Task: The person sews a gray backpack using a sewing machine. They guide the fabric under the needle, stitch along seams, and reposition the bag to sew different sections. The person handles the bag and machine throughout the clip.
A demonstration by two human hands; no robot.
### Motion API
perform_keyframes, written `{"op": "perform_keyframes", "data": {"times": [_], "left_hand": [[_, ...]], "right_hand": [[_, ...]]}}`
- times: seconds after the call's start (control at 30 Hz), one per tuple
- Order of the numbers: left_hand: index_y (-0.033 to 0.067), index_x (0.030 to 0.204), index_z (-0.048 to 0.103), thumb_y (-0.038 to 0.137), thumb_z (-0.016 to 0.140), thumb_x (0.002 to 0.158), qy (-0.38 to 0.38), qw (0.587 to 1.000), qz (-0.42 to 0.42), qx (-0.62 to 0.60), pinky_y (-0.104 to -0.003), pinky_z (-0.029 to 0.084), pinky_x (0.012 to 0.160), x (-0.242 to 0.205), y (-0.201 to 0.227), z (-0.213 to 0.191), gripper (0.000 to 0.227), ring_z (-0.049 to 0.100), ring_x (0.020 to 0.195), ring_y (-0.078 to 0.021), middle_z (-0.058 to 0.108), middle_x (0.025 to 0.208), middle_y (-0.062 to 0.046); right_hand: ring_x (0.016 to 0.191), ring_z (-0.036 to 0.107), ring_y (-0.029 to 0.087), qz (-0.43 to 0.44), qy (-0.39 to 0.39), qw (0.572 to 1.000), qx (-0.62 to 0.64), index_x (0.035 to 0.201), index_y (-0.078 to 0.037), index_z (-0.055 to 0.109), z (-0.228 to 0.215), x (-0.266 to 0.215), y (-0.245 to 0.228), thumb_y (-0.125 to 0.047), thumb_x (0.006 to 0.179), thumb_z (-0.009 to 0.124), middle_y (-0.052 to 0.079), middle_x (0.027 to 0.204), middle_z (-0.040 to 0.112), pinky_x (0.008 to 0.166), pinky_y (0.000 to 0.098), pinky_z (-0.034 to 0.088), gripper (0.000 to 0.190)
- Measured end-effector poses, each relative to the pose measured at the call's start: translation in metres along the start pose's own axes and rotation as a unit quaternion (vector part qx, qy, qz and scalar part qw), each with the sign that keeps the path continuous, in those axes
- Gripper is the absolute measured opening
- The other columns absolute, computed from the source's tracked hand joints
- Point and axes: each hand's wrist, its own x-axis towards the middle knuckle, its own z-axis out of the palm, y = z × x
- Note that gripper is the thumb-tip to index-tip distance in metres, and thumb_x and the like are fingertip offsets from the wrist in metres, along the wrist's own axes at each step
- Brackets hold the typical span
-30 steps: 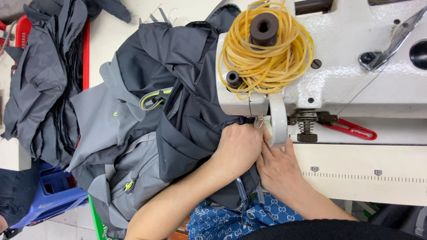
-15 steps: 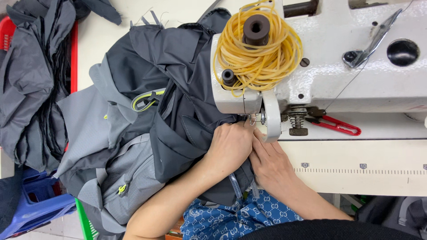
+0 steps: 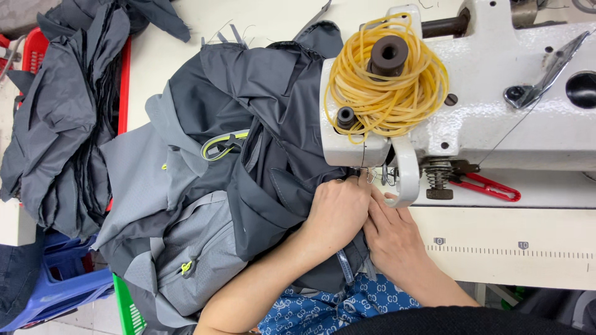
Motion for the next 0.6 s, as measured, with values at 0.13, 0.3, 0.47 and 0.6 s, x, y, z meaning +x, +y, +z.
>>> {"op": "perform_keyframes", "data": {"times": [0.13, 0.3, 0.47, 0.6], "left_hand": [[0.0102, 0.095, 0.064, 0.009, 0.058, 0.087, 0.009, 1.0, -0.014, -0.024, -0.043, 0.048, 0.044, 0.004, 0.001, 0.002, 0.01, 0.067, 0.054, -0.0299, 0.069, 0.074, -0.009], [0.0058, 0.101, 0.067, 0.011, 0.058, 0.089, 0.027, 0.998, -0.027, -0.046, -0.046, 0.047, 0.043, 0.002, 0.001, 0.002, 0.016, 0.067, 0.054, -0.034, 0.07, 0.073, -0.012], [0.0085, 0.096, 0.063, 0.029, 0.062, 0.099, 0.047, 0.997, -0.028, -0.051, -0.044, 0.048, 0.044, 0.002, 0.003, 0.0, 0.02, 0.067, 0.057, -0.0313, 0.068, 0.073, -0.011], [0.0087, 0.095, 0.067, 0.013, 0.061, 0.089, 0.056, 0.998, -0.013, -0.021, -0.041, 0.048, 0.045, 0.003, -0.002, 0.016, 0.009, 0.066, 0.057, -0.028, 0.067, 0.075, -0.009]], "right_hand": [[0.14, 0.049, 0.039, 0.017, -0.021, 1.0, -0.017, 0.127, 0.012, 0.062, -0.007, 0.006, 0.003, 0.004, 0.096, 0.041, 0.028, 0.146, 0.053, 0.114, 0.0503, 0.041, 0.038], [0.139, 0.049, 0.037, 0.015, -0.025, 0.999, -0.033, 0.127, 0.012, 0.062, -0.014, 0.011, 0.002, 0.003, 0.096, 0.043, 0.026, 0.142, 0.055, 0.112, 0.0503, 0.043, 0.037], [0.143, 0.048, 0.033, 0.03, -0.029, 0.998, -0.052, 0.131, 0.01, 0.061, -0.006, 0.005, 0.005, 0.001, 0.094, 0.047, 0.022, 0.147, 0.054, 0.11, 0.0515, 0.043, 0.041], [0.144, 0.047, 0.037, 0.012, -0.044, 0.999, -0.027, 0.134, 0.01, 0.058, -0.006, 0.002, 0.011, 0.006, 0.081, 0.054, 0.025, 0.147, 0.054, 0.116, 0.0505, 0.041, 0.053]]}}
